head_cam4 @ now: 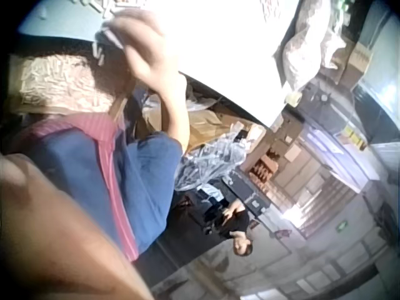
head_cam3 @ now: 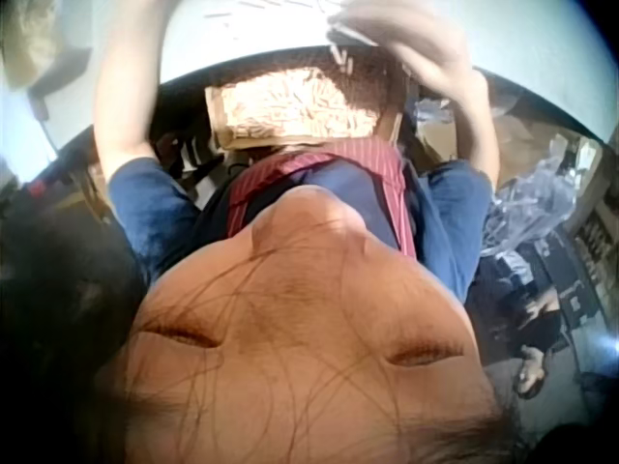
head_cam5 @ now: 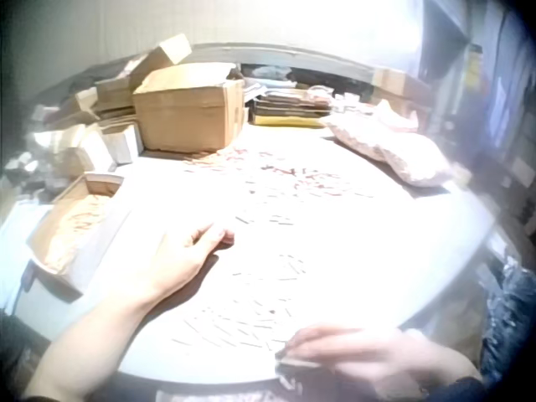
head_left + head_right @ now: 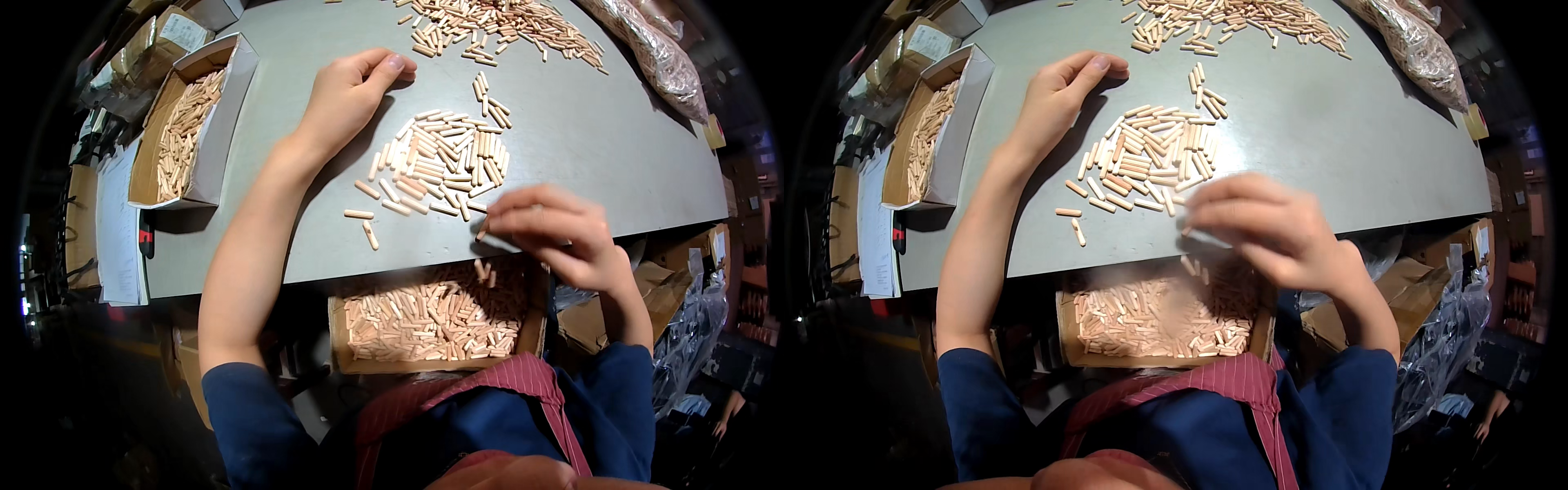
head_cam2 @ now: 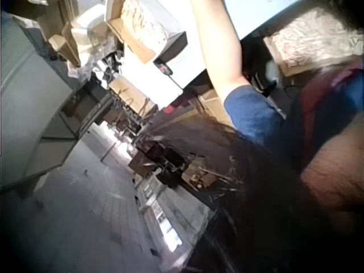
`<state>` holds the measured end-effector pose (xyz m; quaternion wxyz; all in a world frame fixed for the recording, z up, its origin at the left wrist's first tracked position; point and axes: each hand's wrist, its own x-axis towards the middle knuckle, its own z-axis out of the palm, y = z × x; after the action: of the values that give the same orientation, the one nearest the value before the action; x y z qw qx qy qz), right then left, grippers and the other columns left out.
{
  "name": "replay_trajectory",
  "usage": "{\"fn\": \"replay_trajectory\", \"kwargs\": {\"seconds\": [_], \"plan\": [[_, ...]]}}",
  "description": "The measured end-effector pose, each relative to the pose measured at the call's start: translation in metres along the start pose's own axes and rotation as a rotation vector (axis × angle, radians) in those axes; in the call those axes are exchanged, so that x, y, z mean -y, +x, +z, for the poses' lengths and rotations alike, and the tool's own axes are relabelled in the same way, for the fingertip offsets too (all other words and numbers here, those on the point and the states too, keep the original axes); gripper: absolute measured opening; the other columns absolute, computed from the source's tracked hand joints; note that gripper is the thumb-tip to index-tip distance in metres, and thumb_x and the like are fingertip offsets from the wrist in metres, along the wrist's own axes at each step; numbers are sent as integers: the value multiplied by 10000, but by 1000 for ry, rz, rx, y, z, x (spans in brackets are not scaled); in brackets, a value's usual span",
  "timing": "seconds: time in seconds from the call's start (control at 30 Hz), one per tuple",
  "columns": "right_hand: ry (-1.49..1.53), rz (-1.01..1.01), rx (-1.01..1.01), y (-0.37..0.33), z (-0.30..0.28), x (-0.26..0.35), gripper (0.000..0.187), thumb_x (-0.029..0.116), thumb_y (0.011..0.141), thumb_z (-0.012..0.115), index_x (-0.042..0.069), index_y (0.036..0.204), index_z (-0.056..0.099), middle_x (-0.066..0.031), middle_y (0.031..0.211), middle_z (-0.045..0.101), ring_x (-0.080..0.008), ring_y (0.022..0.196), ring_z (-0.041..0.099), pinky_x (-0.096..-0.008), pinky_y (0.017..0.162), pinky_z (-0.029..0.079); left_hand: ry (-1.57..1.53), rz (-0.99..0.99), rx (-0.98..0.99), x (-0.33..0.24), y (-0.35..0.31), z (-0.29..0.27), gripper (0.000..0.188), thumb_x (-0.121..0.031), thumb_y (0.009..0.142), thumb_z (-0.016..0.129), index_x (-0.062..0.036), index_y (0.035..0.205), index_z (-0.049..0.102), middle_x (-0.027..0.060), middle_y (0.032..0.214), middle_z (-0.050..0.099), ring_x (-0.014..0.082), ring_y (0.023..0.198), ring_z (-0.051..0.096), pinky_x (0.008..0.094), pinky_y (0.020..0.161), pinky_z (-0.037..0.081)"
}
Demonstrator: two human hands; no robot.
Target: The person sorts small wooden pegs on a table, picking them up and placing them into a cardboard box. They repeatedly gather pegs from the table surface and transfer them into the box, occasionally inspecting individual pegs.
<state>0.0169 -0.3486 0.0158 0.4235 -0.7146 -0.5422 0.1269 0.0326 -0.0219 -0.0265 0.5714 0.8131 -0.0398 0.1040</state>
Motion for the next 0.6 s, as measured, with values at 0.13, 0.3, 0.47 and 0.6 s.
{"fn": "replay_trajectory", "kwargs": {"seconds": [0.13, 0.3, 0.47, 0.6], "plan": [[-249, -7, -130, 35, 10, -13, 340, -27, 841, 706, 40, 1174, 728, -136, 1191, 672, -316, 1064, 672, -407, 902, 548, 54, 30, -5, 0, 1, 0, 311, -227, 1086, 594, 33, 1164, 746, 91, 1104, 777, 157, 1071, 716, 286, 981, 535], [-516, -147, -10, 51, 18, -9, 304, 19, 894, 737, 36, 1197, 744, -132, 1204, 674, -320, 1094, 633, -436, 979, 509, 141, 78, -13, 0, 0, 0, 280, -182, 1074, 594, 38, 1166, 741, 86, 1094, 781, 153, 1055, 722, 286, 954, 549], [-405, -77, -75, 40, 2, -20, 333, -33, 902, 684, 34, 1223, 744, -141, 1275, 673, -336, 1180, 638, -429, 1016, 502, 271, 96, -27, -4, -3, 2, 251, -163, 1052, 598, -4, 1179, 745, 88, 1082, 783, 160, 1039, 729, 291, 942, 545], [-198, 177, -171, 40, -25, -43, 430, -25, 979, 550, 36, 1394, 649, -160, 1479, 600, -292, 1397, 551, -381, 1158, 409, 301, 171, -32, 2, -3, 3, 253, -149, 1040, 592, -19, 1198, 742, 88, 1080, 783, 167, 993, 728, 289, 918, 547]]}}
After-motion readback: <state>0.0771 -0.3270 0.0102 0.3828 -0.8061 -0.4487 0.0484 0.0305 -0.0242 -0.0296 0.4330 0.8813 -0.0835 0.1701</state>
